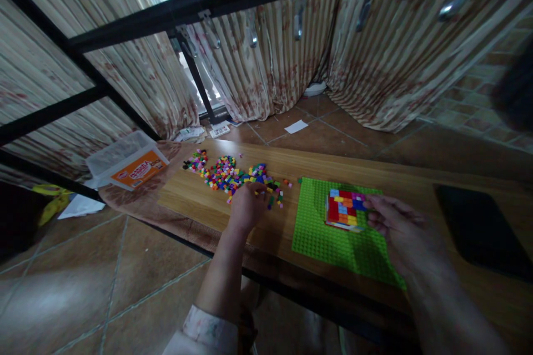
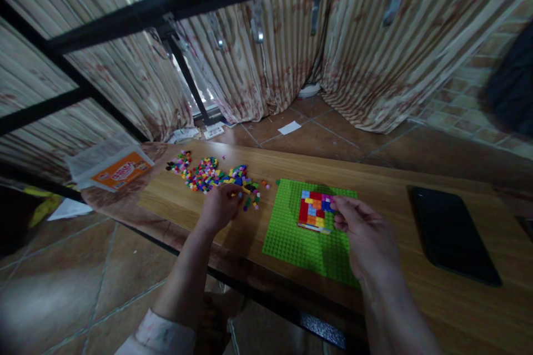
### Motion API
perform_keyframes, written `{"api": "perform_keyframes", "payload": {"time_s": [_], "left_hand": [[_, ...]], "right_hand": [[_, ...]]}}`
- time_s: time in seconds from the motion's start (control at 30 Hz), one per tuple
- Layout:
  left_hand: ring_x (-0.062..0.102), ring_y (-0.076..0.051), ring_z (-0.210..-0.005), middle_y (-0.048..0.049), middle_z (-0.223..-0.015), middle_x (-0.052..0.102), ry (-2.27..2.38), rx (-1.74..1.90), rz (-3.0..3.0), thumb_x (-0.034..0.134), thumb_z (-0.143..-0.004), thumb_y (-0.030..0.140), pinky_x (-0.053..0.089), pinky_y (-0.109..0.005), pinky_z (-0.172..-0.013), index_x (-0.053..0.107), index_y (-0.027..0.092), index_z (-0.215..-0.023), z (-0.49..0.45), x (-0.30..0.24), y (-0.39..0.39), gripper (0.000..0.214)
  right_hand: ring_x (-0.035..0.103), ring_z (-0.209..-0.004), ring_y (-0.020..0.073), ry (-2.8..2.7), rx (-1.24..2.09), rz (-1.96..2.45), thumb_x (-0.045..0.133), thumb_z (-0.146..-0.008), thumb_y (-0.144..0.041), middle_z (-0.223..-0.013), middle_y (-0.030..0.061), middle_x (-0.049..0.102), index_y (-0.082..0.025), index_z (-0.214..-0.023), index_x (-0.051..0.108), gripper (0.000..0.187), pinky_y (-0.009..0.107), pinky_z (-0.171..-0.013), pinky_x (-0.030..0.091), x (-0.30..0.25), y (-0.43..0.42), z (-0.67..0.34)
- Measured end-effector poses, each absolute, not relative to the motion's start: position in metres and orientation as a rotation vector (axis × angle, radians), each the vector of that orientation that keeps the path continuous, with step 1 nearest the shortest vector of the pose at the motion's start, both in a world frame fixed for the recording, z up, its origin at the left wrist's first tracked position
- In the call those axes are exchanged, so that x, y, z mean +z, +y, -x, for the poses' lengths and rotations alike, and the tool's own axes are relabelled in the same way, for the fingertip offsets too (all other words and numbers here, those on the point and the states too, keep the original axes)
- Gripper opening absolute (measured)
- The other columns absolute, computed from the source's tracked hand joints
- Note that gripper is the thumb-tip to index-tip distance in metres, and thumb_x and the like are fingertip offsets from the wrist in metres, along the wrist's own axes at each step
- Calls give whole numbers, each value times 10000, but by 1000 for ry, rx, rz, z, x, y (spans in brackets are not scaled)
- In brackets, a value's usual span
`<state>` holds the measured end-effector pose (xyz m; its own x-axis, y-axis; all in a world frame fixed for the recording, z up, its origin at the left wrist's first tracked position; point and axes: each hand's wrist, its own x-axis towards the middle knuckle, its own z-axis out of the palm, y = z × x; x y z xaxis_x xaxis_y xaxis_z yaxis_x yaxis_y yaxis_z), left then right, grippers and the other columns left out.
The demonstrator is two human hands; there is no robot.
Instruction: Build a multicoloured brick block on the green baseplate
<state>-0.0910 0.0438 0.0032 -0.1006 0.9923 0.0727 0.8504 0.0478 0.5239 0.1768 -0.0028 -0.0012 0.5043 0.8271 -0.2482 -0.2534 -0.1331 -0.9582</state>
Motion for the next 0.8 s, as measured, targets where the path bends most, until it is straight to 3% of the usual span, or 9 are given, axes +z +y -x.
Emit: {"api": "perform_keyframes", "payload": {"time_s": [0.4,0.8], "left_hand": [[624,-197,-941,-62,-1012,687,2125,548,-2052,538,-820,166,461,-279,-841,729,245,-1054,87,-1,47,312],[616,-221,-911,-83,-942,657,2112,505,-2224,502,-874,184,454,-292,-764,686,203,-852,76,-5,53,186]], "right_hand": [[534,-592,93,-532,995,1402,826,-582,-363,-741,8,692,-217,-726,738,223,203,-495,439,0,-3,-177],[519,-580,79,-537,1007,1361,843,-554,-402,-725,4,692,-221,-715,741,263,186,-496,427,1,-2,-180]]}}
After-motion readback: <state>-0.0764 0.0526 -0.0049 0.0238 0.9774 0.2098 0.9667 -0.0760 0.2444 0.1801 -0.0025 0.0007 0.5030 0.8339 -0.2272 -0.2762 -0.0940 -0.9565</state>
